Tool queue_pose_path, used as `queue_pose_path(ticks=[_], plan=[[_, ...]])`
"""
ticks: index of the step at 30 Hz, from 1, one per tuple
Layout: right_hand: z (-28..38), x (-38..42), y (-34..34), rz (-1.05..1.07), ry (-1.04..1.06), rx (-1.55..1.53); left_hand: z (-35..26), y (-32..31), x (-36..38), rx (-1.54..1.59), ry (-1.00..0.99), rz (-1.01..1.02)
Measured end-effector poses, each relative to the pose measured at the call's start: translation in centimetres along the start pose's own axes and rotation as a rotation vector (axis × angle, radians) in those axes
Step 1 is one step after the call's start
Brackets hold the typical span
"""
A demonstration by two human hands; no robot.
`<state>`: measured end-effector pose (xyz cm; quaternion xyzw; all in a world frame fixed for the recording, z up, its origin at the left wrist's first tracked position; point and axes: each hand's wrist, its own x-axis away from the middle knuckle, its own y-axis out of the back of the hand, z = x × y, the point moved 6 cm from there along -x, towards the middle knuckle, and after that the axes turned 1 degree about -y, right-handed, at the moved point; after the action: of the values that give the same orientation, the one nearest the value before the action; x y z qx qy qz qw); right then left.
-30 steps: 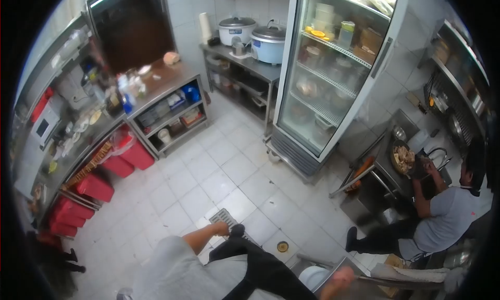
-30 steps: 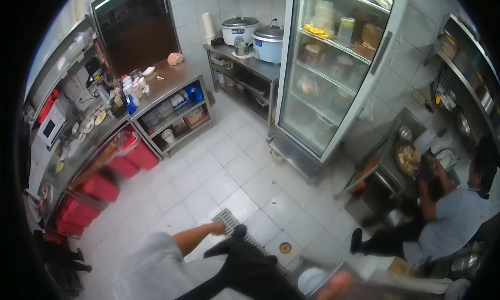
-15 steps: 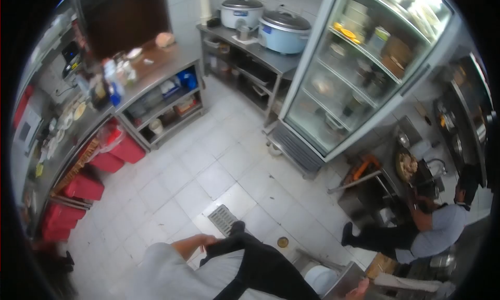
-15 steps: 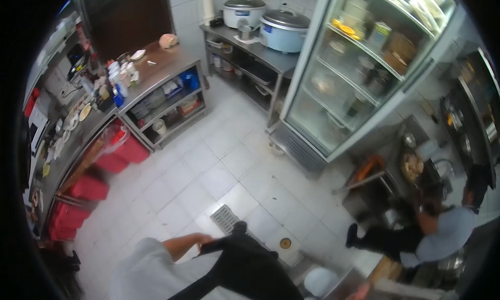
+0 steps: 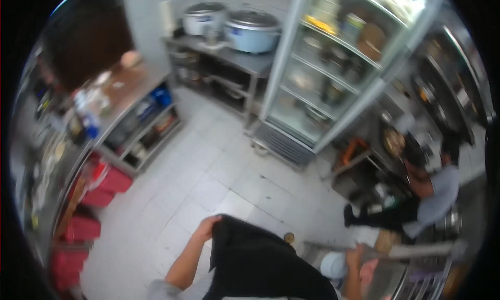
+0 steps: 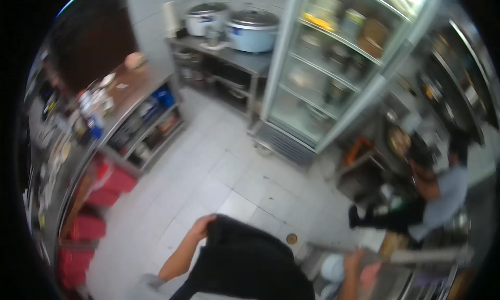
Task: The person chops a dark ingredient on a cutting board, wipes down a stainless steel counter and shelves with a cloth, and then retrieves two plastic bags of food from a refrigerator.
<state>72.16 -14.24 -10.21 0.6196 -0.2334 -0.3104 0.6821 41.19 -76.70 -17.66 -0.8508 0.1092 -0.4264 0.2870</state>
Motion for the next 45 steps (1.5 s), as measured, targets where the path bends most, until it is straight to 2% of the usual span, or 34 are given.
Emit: queue_pose_path(ticks=[1, 2, 4, 6, 8, 9, 11, 13, 15, 16, 17, 18, 20, 22, 23, 24, 26, 27, 28, 30, 31, 32, 33, 34, 35, 36, 37, 38, 39, 40, 41, 42, 44, 45], plan=[[3.2, -0.4, 0.6, 0.126, 0.063, -0.060, -2.1, -3.2, 0.7, -0.041, -0.046, 0.060], [5.1, -0.6, 0.3, 0.131, 0.194, -0.118, -4.0, -5.8, 1.8, -0.060, -0.104, 0.103], [7.1, -0.7, -1.1, 0.378, 0.079, -0.326, -5.4, -8.3, 2.7, -0.109, -0.137, 0.165], [6.6, -0.6, -4.5, 0.486, 0.144, -0.273, -6.8, -12.6, 4.5, -0.385, -0.140, 0.427], [7.1, 0.4, -4.8, 0.592, 0.223, -0.226, -9.9, -18.8, 9.4, -0.499, -0.304, 0.464], [7.4, 1.1, -4.6, 0.708, 0.112, -0.240, -11.5, -20.7, 11.4, -0.720, -0.434, 0.477], [9.2, 1.5, -3.3, 0.836, 0.012, -0.240, -15.0, -25.7, 16.5, -0.734, -0.796, 0.707], [9.0, 1.6, -2.8, 0.940, -0.159, -0.242, -18.2, -31.8, 23.5, -0.726, -0.917, 0.846], [8.9, -0.2, -3.7, 0.979, -0.089, -0.193, -19.6, -36.7, 28.6, -0.781, -1.310, 1.167], [8.8, -0.9, -4.5, 1.013, -0.023, -0.154, -19.2, -38.1, 29.6, -0.718, -1.321, 1.228], [8.0, -2.2, -6.4, 0.953, 0.051, -0.148, -18.7, -39.3, 29.2, -0.747, -1.223, 1.372], [7.2, -3.2, -8.1, 0.893, 0.124, -0.147, -17.3, -41.1, 29.3, -0.750, -1.209, 1.372], [9.0, -4.2, -8.4, 0.914, -0.049, -0.422, -15.9, -44.2, 31.8, -0.527, -1.890, 1.083], [12.2, -5.1, -7.4, 0.769, 0.149, -0.333, -14.8, -46.6, 31.5, -0.476, -1.808, 1.080], [12.2, -4.9, -9.0, 0.776, 0.128, -0.349, -14.6, -47.6, 30.9, -0.427, -1.743, 1.063], [12.5, -4.9, -10.9, 0.840, 0.144, -0.396, -14.1, -48.8, 30.0, -0.427, -1.721, 1.084], [12.1, -5.7, -13.2, 0.890, 0.145, -0.454, -14.0, -50.0, 28.5, -0.337, -2.001, 0.839], [12.9, -5.8, -14.2, 0.990, 0.237, -0.531, -14.2, -50.4, 28.3, -0.401, -1.821, 0.730], [13.7, -5.7, -14.6, 1.090, 0.331, -0.602, -15.4, -50.9, 28.4, -0.402, -1.813, 0.738], [17.0, -9.1, -10.2, 1.238, -0.196, -0.707, -16.4, -53.7, 27.3, -0.704, -1.649, 0.915], [17.9, -13.0, -9.2, 1.128, -0.088, -0.814, -15.6, -53.9, 26.3, -0.595, -1.910, 0.809], [18.8, -17.0, -8.0, 1.016, 0.022, -0.914, -15.8, -54.5, 26.1, -0.590, -1.911, 0.816], [19.4, -22.4, -7.2, 0.793, 0.267, -0.830, -15.9, -55.3, 25.9, -0.696, -1.796, 0.905], [20.5, -28.4, -4.8, 0.693, 0.330, -0.770, -15.8, -56.0, 25.6, -0.825, -1.676, 0.965], [24.0, -32.3, 2.8, 0.518, 0.274, -1.071, -14.9, -57.3, 25.2, -0.864, -1.681, 0.931], [26.1, -37.1, 8.0, 0.125, 0.494, -0.860, -14.1, -58.9, 24.5, -0.590, -1.657, 0.908], [28.5, -41.5, 13.4, -0.034, 0.538, -0.805, -14.3, -59.2, 23.5, -0.326, -1.634, 0.873], [32.2, -42.3, 20.4, -0.144, 0.395, -1.061, -14.7, -59.3, 22.3, -0.361, -1.657, 0.838], [33.4, -46.4, 24.2, -0.183, 0.403, -1.012, -14.3, -59.8, 21.7, -0.404, -1.827, 0.915], [34.8, -48.4, 28.3, -0.387, 0.376, -0.889, -13.3, -60.1, 21.4, -0.430, -1.987, 1.008], [36.7, -49.6, 31.8, -0.575, 0.448, -0.884, -13.6, -59.6, 20.8, -0.580, -1.920, 1.019], [38.2, -51.7, 34.1, -0.631, 0.448, -0.932, -14.9, -58.9, 21.5, -0.571, -1.920, 1.022], [40.9, -54.1, 36.2, -0.685, 0.452, -0.989, -17.2, -59.0, 21.9, -0.770, -1.542, 1.204], [42.0, -54.4, 36.8, -0.716, 0.409, -1.043, -18.3, -56.6, 21.5, -0.947, -1.500, 1.153]])
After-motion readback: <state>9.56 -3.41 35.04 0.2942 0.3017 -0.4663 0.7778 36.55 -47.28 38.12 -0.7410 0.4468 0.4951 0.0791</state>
